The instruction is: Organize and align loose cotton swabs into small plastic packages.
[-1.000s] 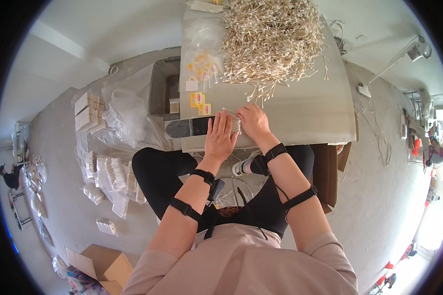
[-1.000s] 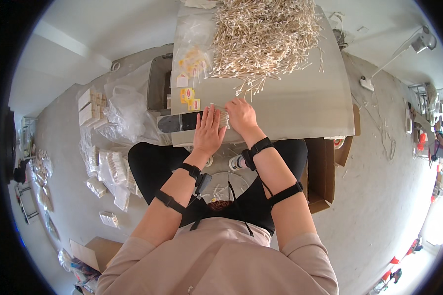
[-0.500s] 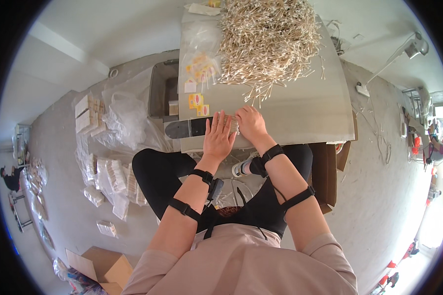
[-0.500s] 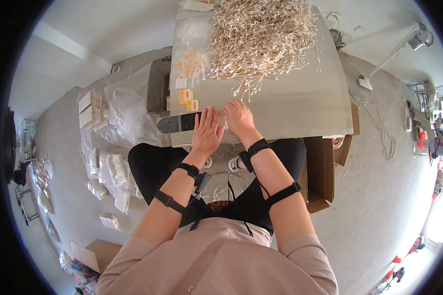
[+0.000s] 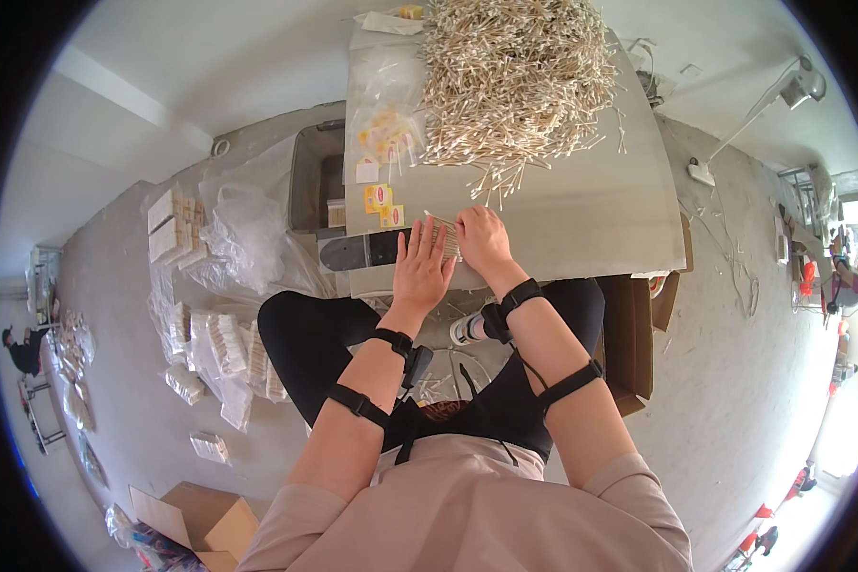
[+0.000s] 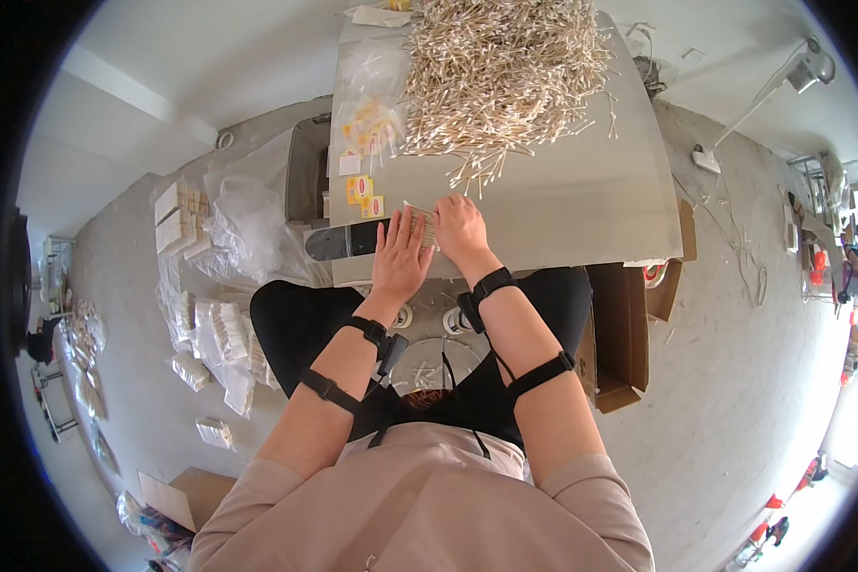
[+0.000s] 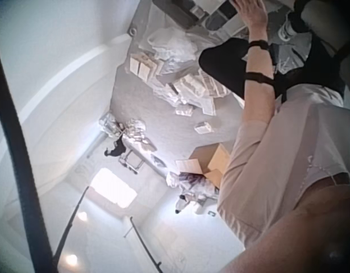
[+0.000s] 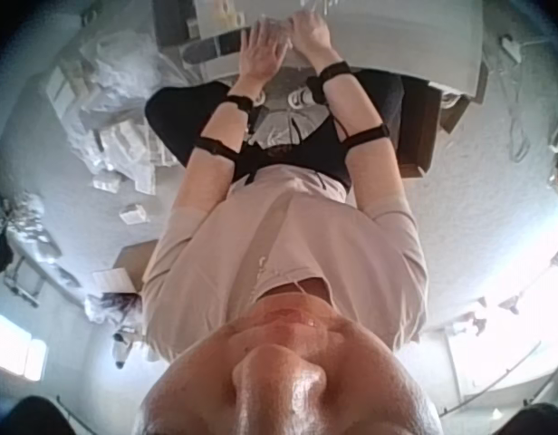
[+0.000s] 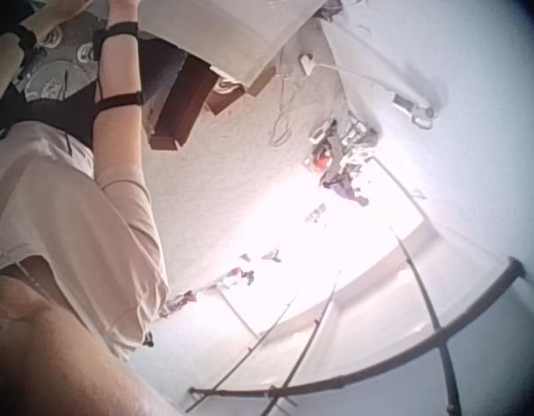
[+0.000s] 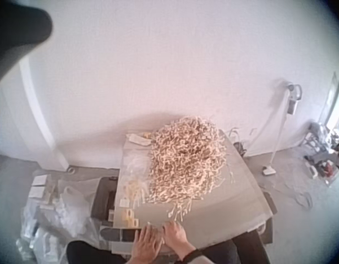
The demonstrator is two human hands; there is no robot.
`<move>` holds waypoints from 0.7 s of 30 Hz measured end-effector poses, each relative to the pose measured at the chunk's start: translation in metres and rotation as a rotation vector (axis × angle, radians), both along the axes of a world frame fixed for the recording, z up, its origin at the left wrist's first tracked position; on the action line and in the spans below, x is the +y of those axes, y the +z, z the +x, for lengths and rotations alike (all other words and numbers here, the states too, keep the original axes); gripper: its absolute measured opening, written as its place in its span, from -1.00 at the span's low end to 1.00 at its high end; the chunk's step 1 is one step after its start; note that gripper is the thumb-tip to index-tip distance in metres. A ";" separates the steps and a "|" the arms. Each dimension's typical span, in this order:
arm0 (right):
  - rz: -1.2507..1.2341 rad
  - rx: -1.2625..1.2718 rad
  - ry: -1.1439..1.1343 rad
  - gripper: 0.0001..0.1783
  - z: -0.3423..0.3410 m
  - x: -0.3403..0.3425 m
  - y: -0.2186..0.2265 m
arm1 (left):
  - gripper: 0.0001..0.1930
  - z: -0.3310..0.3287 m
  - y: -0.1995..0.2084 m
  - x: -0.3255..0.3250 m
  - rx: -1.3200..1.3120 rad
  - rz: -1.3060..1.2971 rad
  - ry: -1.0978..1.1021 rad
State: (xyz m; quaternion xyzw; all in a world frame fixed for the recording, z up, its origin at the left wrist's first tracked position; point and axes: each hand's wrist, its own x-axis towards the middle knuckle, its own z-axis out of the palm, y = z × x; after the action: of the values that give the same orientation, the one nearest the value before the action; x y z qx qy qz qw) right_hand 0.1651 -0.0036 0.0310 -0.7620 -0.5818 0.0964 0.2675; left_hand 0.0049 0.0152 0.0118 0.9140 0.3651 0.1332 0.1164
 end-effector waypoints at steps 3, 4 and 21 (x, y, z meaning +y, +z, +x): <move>0.000 -0.030 -0.007 -0.93 0.001 0.001 -0.003 | -0.37 0.000 0.000 0.000 0.002 -0.011 -0.002; 0.058 -0.019 -0.010 -0.94 0.003 0.001 -0.006 | -0.37 0.001 0.000 0.000 0.000 -0.011 -0.001; 0.027 0.017 0.158 -0.94 0.011 0.005 0.009 | -0.34 0.001 0.001 0.000 0.021 0.003 0.003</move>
State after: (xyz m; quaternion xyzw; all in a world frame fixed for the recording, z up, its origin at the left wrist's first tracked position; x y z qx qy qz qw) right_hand 0.1760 0.0013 0.0400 -0.7094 -0.6389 0.1158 0.2742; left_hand 0.0057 0.0148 0.0124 0.9150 0.3675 0.1244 0.1107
